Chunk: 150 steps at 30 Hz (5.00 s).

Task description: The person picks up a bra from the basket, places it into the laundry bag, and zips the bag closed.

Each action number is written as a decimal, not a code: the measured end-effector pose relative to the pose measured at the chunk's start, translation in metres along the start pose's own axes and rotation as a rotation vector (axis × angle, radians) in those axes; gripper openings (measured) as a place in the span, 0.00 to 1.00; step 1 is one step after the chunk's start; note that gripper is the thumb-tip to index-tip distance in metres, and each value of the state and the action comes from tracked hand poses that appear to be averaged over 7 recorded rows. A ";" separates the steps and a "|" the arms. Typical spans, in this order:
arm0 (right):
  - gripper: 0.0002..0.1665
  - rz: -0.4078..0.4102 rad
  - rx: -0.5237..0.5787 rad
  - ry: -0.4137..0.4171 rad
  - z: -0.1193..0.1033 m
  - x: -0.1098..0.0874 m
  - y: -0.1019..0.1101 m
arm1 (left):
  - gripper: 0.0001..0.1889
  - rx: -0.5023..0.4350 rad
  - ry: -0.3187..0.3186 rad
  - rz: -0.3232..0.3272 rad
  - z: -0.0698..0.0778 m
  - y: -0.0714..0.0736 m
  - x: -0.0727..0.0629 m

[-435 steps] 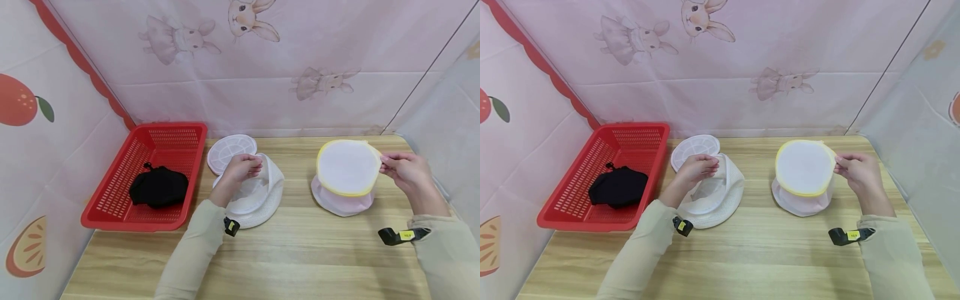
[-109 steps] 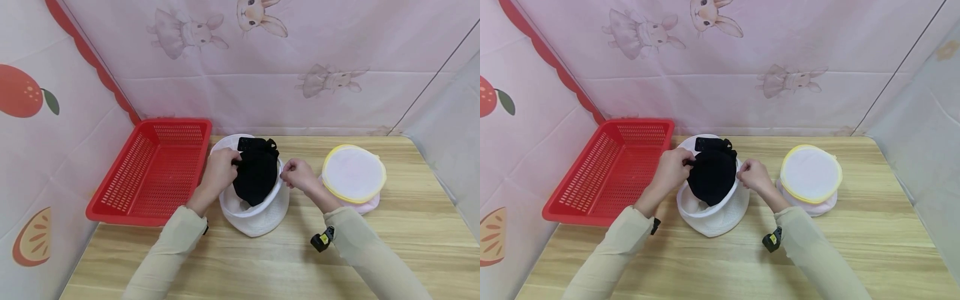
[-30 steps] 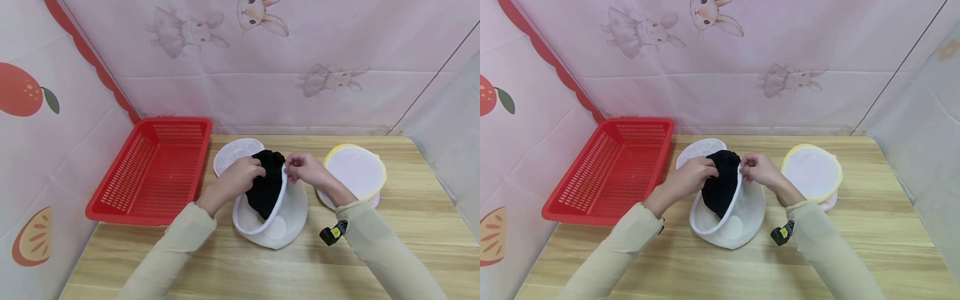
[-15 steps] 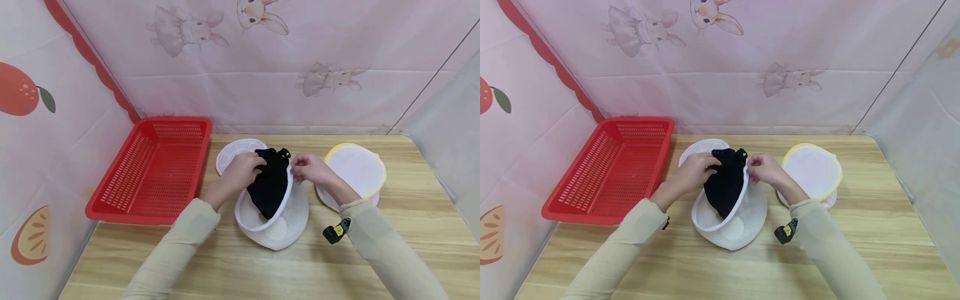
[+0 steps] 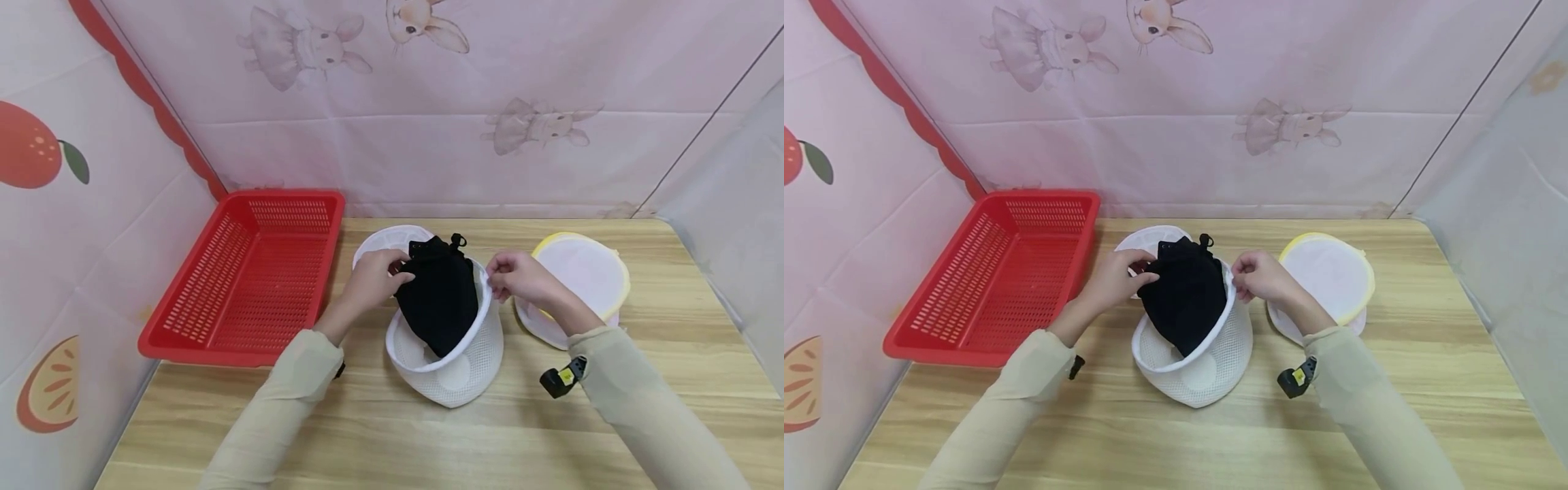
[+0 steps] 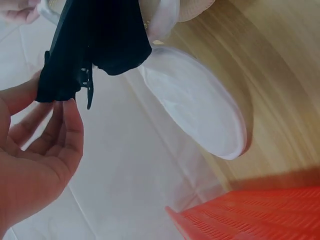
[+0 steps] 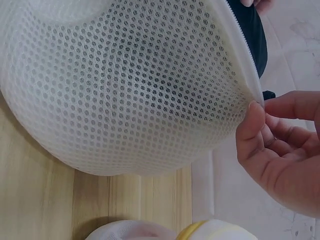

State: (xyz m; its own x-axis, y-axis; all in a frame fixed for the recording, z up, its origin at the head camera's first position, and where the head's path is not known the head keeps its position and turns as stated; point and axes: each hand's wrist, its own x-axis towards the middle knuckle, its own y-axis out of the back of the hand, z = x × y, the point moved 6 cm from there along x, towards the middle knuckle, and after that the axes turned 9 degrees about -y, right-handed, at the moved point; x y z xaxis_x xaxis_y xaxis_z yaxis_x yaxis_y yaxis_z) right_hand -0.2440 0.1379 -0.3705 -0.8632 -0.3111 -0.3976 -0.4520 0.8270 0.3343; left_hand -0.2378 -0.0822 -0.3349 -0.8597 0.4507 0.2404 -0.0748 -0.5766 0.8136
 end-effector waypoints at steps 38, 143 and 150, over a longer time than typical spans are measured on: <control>0.03 0.046 -0.085 0.031 0.003 -0.020 0.024 | 0.02 -0.071 0.413 0.118 -0.034 -0.008 -0.020; 0.07 -0.071 -0.371 0.256 -0.011 -0.009 -0.076 | 0.09 -0.634 0.629 -0.095 -0.013 -0.013 -0.014; 0.07 -0.010 -0.433 0.239 -0.026 -0.002 -0.084 | 0.08 -0.746 0.628 -0.049 -0.006 -0.018 -0.009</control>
State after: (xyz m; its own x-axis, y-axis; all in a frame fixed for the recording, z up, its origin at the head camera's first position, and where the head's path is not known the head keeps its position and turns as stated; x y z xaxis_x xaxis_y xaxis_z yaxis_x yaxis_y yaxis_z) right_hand -0.2099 0.0572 -0.3756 -0.8628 -0.4589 -0.2122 -0.4687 0.5688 0.6759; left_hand -0.2314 -0.0800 -0.3544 -0.9437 0.1649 -0.2866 -0.2322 -0.9476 0.2192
